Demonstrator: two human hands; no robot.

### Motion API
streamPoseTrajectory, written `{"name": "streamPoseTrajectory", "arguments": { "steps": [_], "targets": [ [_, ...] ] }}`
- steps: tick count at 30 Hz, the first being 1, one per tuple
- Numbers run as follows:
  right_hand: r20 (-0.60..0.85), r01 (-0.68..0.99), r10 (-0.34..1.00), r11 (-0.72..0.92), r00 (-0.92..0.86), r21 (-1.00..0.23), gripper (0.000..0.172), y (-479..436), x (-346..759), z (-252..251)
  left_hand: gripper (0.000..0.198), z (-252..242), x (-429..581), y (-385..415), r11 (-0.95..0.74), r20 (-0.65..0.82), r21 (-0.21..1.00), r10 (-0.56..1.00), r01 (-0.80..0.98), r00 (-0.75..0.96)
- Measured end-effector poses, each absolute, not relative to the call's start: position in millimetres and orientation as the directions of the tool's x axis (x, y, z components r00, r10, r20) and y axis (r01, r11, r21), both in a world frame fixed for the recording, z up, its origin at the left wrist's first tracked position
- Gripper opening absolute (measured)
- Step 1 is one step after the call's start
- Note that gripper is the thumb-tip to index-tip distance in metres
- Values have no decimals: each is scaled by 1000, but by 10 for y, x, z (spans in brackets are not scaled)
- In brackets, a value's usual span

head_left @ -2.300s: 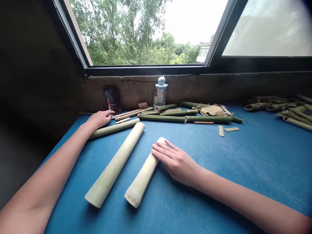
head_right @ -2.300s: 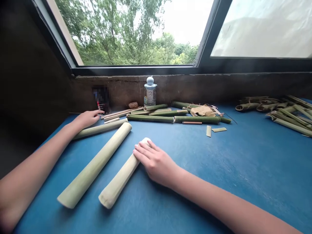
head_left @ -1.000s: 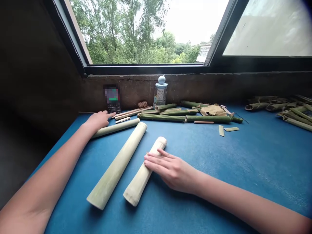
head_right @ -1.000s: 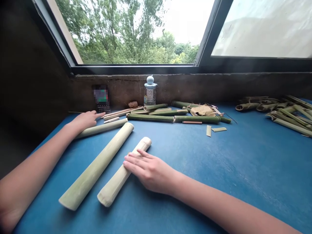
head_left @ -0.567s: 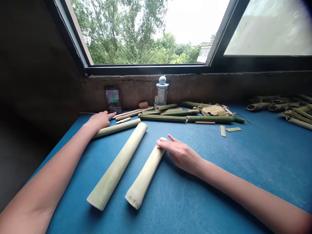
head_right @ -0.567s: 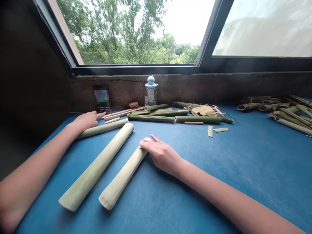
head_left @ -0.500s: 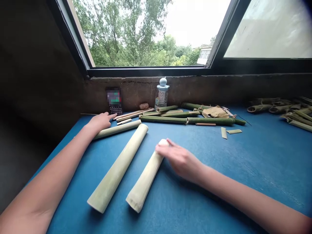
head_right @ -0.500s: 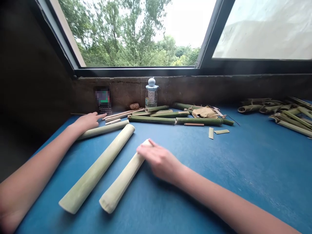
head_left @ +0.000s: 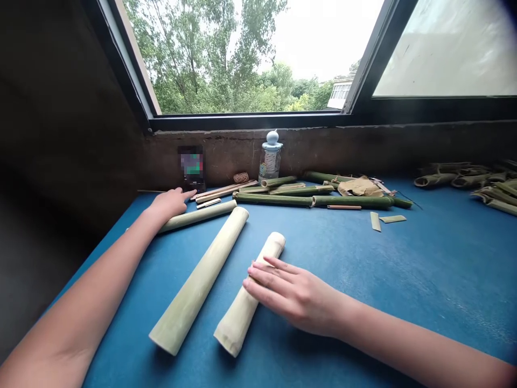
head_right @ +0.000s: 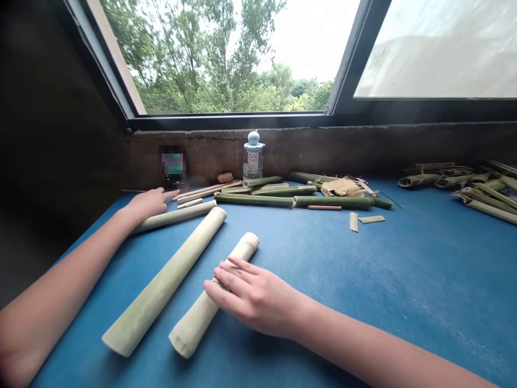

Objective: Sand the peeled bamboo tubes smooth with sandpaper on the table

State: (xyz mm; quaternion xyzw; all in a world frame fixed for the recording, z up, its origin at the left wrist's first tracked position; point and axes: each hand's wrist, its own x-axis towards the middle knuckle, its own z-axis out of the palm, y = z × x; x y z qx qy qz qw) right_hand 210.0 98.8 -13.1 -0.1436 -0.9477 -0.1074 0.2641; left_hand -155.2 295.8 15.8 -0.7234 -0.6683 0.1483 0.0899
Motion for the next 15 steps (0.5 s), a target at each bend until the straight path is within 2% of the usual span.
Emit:
{"name": "streamPoseTrajectory", "arguments": {
  "steps": [5,8,11,15],
  "targets": [
    [592,463,317,880,-741,107,47,1108,2175,-171,71,144,-1553,2976,-94,-105,-336,993,937,62],
    [556,379,245,915,-794,136,39,984,2118,-141,70,133,-1562,2983,-99,-102,-334,992,937,69],
    [535,286,186,952,-824,111,36,920,2088,-130,70,130,-1564,2982,-104,-99,-339,992,935,74],
    [606,421,307,906,-734,51,41,1071,2171,-187,69,128,-1557,2978,-101,-107,-344,992,933,69]
  ]
}}
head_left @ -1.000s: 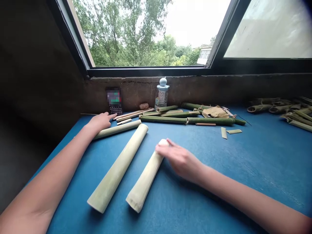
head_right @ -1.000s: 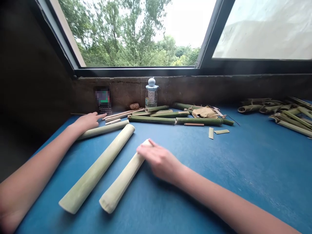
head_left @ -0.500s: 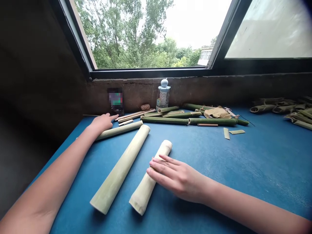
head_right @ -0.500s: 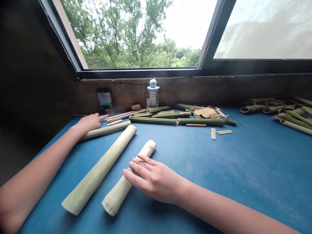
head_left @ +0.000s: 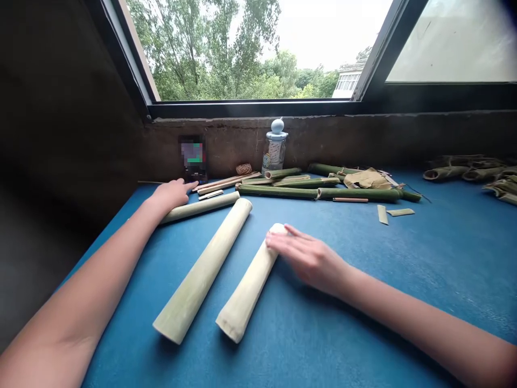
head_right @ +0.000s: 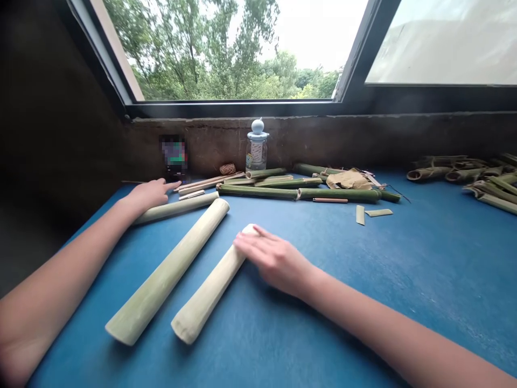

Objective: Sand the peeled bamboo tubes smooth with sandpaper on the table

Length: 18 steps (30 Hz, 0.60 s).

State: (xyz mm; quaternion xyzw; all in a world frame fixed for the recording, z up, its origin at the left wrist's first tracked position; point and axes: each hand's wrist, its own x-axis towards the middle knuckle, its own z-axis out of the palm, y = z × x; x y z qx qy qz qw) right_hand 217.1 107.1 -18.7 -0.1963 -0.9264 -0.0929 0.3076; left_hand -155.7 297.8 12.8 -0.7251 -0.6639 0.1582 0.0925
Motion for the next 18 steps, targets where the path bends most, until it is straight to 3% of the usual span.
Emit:
{"name": "streamPoseTrajectory", "arguments": {
  "steps": [2,7,12,18],
  "targets": [
    [613,441,324,897,-721,44,42,1060,2170,-192,69,121,-1559,2981,-104,-106,-342,992,934,71],
    [536,293,198,951,-821,98,36,868,2077,-113,68,106,-1564,2986,-111,-92,-331,992,937,85],
    [584,493,344,863,-736,113,37,1098,2192,-133,71,127,-1539,2975,-103,-109,-339,992,935,70],
    [597,399,280,914,-752,75,33,1093,2189,-131,71,126,-1541,2983,-108,-103,-340,992,934,77]
  ]
}}
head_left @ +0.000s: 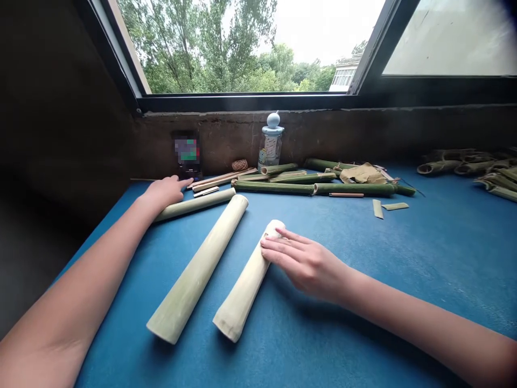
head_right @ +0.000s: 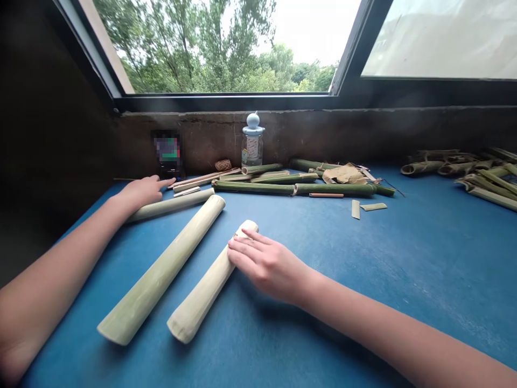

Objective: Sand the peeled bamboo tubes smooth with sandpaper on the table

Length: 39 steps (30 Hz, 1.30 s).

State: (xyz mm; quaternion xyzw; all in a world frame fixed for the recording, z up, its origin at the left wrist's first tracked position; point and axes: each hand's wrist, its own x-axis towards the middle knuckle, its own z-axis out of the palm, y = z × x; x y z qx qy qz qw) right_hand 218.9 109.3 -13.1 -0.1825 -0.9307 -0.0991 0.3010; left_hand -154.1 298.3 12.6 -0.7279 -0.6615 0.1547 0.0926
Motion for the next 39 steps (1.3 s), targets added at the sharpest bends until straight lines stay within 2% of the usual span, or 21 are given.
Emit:
{"name": "streamPoseTrajectory", "arguments": {
  "steps": [3,11,18,23,27,30,35,39],
  "targets": [
    [594,424,348,906,-726,-12,37,1147,2226,-133,71,121,-1545,2982,-120,-102,-359,991,925,89],
    [628,437,359,899,-690,-34,41,1273,2265,-233,76,108,-1507,3009,-277,31,-413,948,867,318],
    [638,461,382,886,-669,-48,43,1207,2196,-247,77,160,-1408,3062,-245,16,-445,959,861,281],
    [565,486,390,874,-727,22,45,1159,2145,-214,80,196,-1341,3070,-187,28,-430,975,883,220],
    [505,477,424,879,-752,-29,51,1214,2165,-193,79,217,-1292,3064,-151,33,-390,983,908,178],
    [514,475,431,878,-742,-50,57,1237,2174,-198,80,219,-1271,3072,-123,26,-344,990,931,140],
    [531,474,420,880,-736,-39,55,1210,2159,-184,80,217,-1273,3104,-78,34,-296,995,952,92],
    [484,499,463,864,-743,-60,55,1257,2194,-149,78,216,-1294,3103,-82,95,-282,989,956,113]
  ]
}}
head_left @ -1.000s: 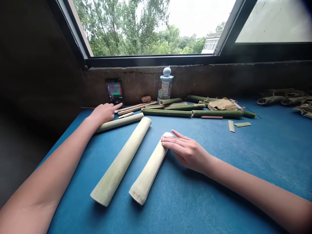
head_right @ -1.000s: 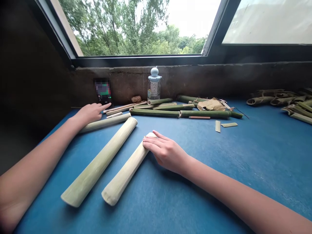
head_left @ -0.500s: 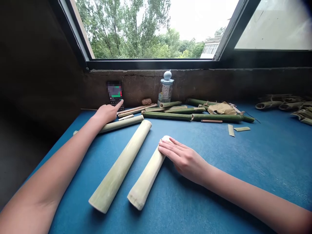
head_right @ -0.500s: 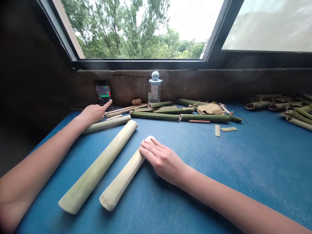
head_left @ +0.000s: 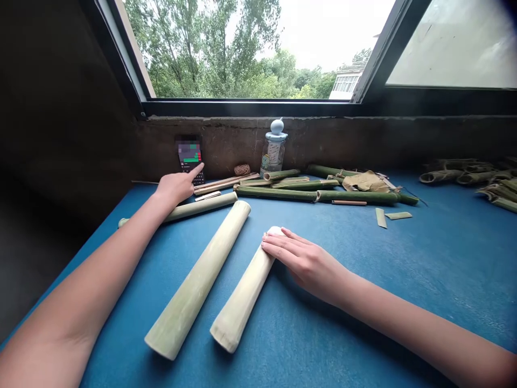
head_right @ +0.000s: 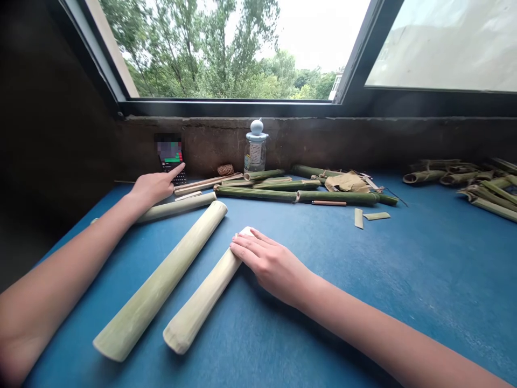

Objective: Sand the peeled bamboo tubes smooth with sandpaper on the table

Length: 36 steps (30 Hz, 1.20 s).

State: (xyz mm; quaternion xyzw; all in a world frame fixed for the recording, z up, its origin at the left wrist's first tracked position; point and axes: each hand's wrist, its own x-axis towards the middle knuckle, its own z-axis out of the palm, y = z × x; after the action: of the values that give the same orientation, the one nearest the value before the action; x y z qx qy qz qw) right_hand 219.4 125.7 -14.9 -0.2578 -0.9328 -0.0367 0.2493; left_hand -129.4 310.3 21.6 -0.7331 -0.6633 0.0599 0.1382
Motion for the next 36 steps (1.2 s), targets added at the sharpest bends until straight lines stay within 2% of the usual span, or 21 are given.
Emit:
{"name": "streamPoseTrajectory", "arguments": {
  "steps": [3,7,9,13,18,23,27,30,33,36],
  "targets": [
    [490,505,457,862,-742,-39,53,1235,2177,-128,77,198,-1329,3093,-101,113,-283,984,954,138],
    [524,424,312,900,-793,105,39,1027,2045,-92,72,156,-1441,3095,-113,72,-278,988,954,138],
    [523,397,274,907,-807,138,36,960,2009,-81,68,141,-1519,3095,-133,56,-261,987,956,153],
    [564,507,337,844,-754,173,38,956,2041,-94,59,157,-1624,3060,-101,123,-199,984,975,127],
    [528,374,256,918,-810,129,36,939,2070,-111,72,225,-1588,2981,26,258,-151,966,988,14],
    [580,528,354,834,-734,158,43,1087,2162,-107,74,239,-1570,2981,20,229,-141,973,990,13],
    [571,440,297,889,-765,127,34,949,2091,-114,75,219,-1595,2999,-5,220,-158,975,987,40],
    [579,448,309,888,-755,110,38,970,2104,-136,72,220,-1601,3001,-11,245,-155,968,988,50],
    [579,557,397,821,-712,122,46,1083,2177,-150,56,239,-1601,3007,-36,165,-178,984,983,66],
    [553,486,349,866,-757,118,43,1080,2182,-153,48,252,-1602,3023,-74,43,-211,995,975,85]
  ]
}}
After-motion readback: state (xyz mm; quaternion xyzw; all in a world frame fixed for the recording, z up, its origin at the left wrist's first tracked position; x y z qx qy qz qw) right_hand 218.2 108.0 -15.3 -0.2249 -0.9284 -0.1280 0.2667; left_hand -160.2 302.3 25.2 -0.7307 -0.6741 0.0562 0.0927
